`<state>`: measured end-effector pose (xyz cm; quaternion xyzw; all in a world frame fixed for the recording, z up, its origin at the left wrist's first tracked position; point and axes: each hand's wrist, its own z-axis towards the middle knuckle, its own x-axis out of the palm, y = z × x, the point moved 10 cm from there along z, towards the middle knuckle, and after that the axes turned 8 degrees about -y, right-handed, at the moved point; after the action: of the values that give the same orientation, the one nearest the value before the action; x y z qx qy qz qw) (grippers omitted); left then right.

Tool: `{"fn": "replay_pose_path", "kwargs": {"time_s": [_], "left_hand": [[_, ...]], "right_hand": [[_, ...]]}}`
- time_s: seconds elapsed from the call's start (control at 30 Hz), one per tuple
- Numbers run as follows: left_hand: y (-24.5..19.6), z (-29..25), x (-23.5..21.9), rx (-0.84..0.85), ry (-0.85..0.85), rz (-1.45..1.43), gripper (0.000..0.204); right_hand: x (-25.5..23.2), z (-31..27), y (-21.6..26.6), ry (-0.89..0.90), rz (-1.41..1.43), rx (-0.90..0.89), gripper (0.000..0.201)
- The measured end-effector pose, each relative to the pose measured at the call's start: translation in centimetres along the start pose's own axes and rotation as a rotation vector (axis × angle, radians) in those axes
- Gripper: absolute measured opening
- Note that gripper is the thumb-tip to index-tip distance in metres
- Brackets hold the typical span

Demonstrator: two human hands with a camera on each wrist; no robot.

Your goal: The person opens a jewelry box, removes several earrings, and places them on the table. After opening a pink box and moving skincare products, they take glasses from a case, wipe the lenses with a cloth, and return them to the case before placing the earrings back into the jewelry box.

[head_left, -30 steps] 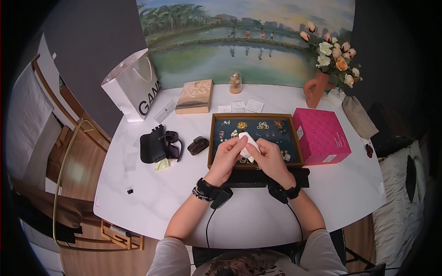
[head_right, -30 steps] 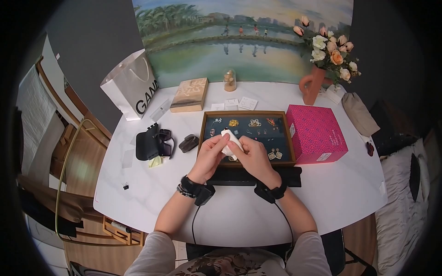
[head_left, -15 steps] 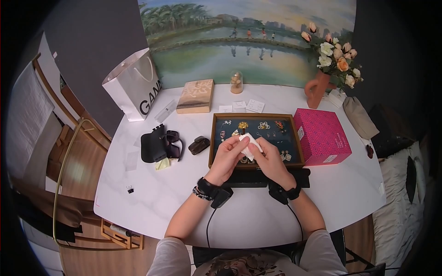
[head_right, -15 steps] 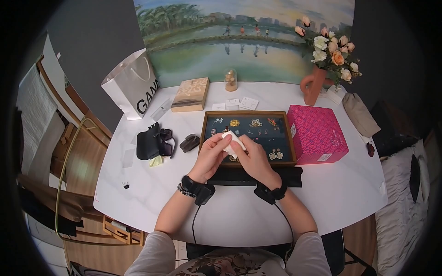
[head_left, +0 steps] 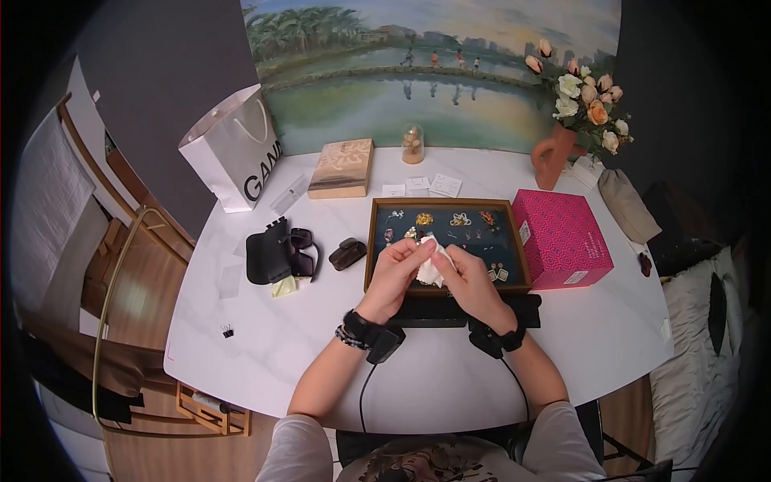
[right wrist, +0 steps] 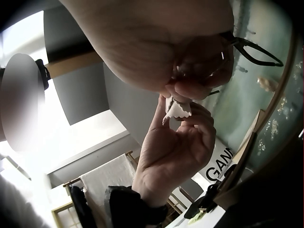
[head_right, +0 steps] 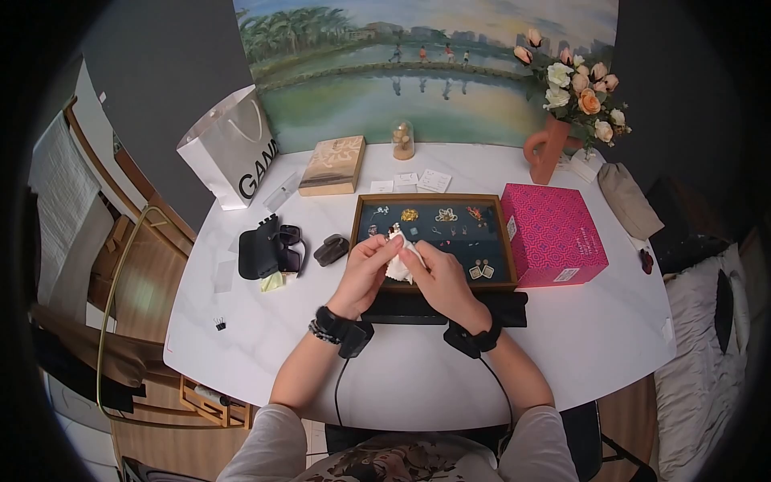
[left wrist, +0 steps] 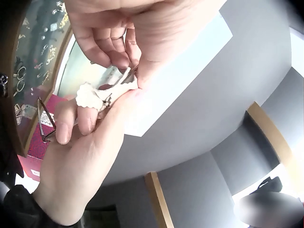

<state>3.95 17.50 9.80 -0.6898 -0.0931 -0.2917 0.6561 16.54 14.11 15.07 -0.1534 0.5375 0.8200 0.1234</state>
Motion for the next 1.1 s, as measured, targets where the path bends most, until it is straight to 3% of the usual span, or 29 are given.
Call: {"fn": "replay_pose_path", "kwargs": {"time_s": [0.07, 0.27, 0.33, 0.47, 0.53, 0.67, 0.93, 1.1], "left_hand": [[0.3, -0.2, 0.4, -0.022, -0.012, 0.0, 0.018], [-0.8, -0.8, 1.6, -0.027, -0.082, -0.008, 0.026], [-0.8, -0.7, 1.4, -0.019, -0.09, -0.001, 0.029], [-0.3, -0.5, 0.6, -0.022, -0.119, -0.004, 0.031], [-0.3, -0.6, 0.4, -0.031, -0.122, 0.019, 0.03], [-1.1, -0.5, 0.3, 0.017, -0.096, 0.072, 0.026], [-2.5, -1.0, 1.2, 0.009, -0.111, 0.079, 0.026], [-2.2, -1.1, 1.5, -0.029, -0.124, 0.032, 0.03]], "right_hand": [[0.3, -0.1, -1.0, 0.045, -0.001, 0.08, 0.027], [-0.3, 0.2, 0.3, -0.04, 0.006, -0.036, 0.025], [0.2, 0.0, -0.2, -0.038, 0.168, 0.051, 0.021], [0.0, 0.0, 0.1, -0.063, 0.235, 0.089, 0.021], [0.3, -0.1, -0.4, 0.013, 0.237, 0.172, 0.025], [0.5, 0.3, -0.6, 0.015, 0.344, 0.116, 0.028], [-2.8, 0.5, -0.3, -0.293, 0.21, 0.001, 0.027], [-3.2, 0.8, -0.2, -0.307, 0.301, -0.028, 0.025]]}}
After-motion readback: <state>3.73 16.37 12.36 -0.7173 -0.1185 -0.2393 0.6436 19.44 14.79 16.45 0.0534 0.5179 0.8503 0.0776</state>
